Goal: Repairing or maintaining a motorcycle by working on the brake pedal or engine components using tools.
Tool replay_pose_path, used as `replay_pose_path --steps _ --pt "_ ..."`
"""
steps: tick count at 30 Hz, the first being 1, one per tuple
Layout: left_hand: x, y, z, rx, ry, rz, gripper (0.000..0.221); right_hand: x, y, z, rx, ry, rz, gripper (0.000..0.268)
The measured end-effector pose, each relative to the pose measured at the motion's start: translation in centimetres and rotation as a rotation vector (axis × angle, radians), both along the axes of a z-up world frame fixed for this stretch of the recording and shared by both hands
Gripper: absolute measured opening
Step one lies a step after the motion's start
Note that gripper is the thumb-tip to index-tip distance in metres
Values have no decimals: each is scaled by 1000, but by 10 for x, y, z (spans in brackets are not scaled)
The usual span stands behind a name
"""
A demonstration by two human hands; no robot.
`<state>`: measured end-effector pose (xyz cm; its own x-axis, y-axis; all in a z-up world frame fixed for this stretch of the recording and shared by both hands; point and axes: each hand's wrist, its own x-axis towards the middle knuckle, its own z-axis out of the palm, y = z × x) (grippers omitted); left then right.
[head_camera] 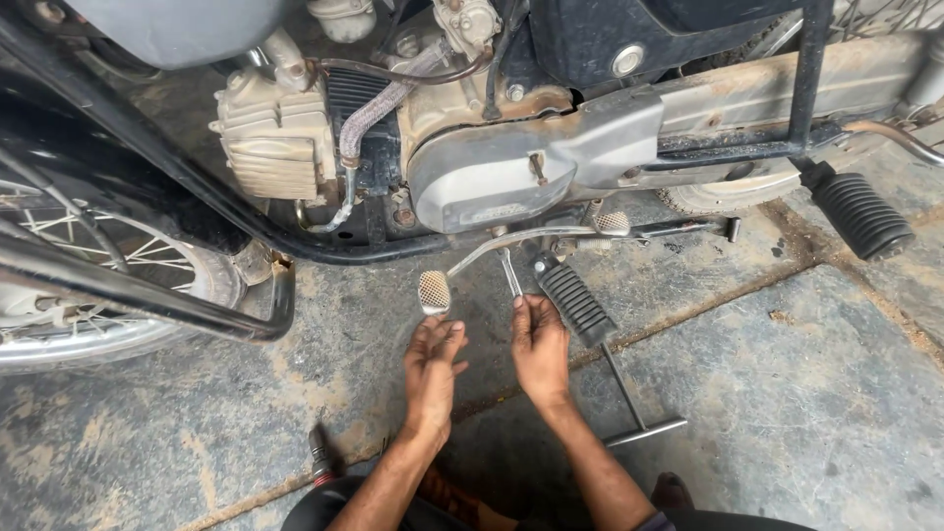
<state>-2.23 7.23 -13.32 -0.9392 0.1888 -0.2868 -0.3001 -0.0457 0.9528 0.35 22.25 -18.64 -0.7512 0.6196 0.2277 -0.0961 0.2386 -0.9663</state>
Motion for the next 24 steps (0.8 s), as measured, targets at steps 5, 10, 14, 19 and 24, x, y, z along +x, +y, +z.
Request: replay_pose_path --steps 5,10,14,19,24 --pt "-14 -6 7 95 38 30 51 -24 -19 -5 147 -62 -213 17" --pt "-16 -7 -5 155 100 -26 47 -49 -41 -2 174 103 -388 15" --pt "-14 -11 9 137 77 -42 45 -60 -37 -12 400 193 -465 11" --pt "-13 -14 18 117 26 -48 46 -71 -29 -15 469 137 -422 15" --pt "-25 -16 18 199 -5 25 42 -87 -25 -16 565 115 -360 24"
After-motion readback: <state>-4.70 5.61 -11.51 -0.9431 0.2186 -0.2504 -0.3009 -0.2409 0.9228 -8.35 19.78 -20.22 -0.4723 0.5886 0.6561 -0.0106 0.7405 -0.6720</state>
